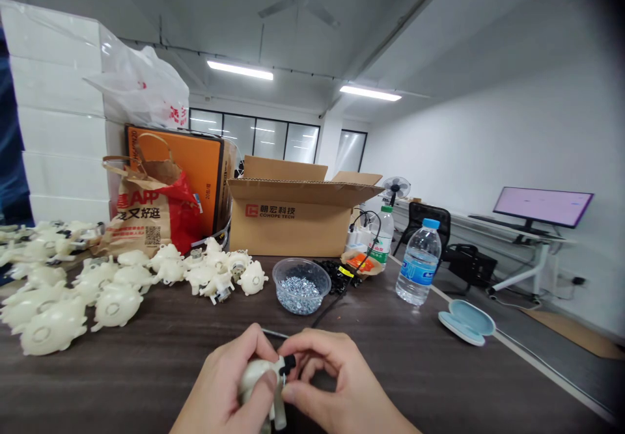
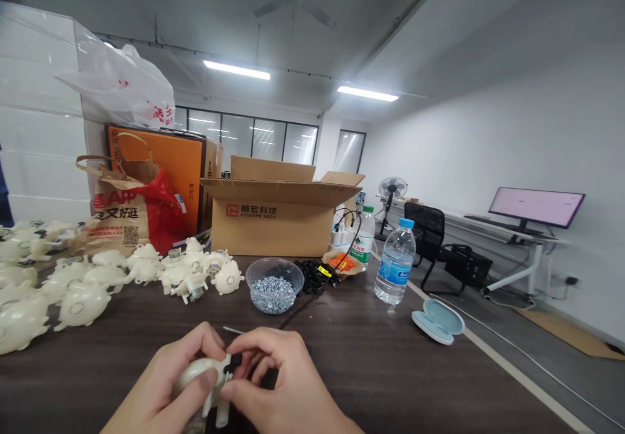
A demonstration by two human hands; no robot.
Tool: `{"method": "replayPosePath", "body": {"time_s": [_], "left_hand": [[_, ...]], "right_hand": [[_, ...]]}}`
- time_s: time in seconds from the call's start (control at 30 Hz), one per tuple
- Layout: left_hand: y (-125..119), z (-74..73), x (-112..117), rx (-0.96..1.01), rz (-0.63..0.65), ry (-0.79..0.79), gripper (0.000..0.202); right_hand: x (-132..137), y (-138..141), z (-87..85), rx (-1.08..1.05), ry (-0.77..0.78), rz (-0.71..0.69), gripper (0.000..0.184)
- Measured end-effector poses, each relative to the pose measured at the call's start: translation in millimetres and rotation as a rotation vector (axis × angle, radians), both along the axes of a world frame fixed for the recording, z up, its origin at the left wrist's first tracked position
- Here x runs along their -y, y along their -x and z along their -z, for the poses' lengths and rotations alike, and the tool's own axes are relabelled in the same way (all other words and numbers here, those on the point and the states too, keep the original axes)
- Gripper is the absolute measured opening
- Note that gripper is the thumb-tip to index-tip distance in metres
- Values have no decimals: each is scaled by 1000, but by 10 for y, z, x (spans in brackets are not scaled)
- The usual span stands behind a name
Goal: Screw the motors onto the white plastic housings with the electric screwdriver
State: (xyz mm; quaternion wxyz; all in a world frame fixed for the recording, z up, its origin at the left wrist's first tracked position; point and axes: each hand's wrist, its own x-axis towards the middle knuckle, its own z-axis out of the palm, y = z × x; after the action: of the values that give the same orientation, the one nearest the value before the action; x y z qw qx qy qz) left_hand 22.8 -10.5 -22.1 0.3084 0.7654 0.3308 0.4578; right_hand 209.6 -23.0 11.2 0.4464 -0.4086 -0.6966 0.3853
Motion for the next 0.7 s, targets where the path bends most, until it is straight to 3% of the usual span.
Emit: {"method": "replayPosePath", "body": {"time_s": [0.17, 0.4, 0.53, 0.7], "left_hand": [[28, -84, 35, -98, -1, -48, 23], [10, 138, -9, -52, -23, -151, 20], [35, 139, 1, -94, 7, -171, 12], [-45, 193, 17, 16, -48, -240, 16]], "right_hand": [[30, -11, -2, 40, -86, -2, 28], [38, -30, -45, 100, -189, -89, 25], [51, -43, -61, 125, -241, -113, 16], [58, -50, -56, 152, -300, -136, 31]]}}
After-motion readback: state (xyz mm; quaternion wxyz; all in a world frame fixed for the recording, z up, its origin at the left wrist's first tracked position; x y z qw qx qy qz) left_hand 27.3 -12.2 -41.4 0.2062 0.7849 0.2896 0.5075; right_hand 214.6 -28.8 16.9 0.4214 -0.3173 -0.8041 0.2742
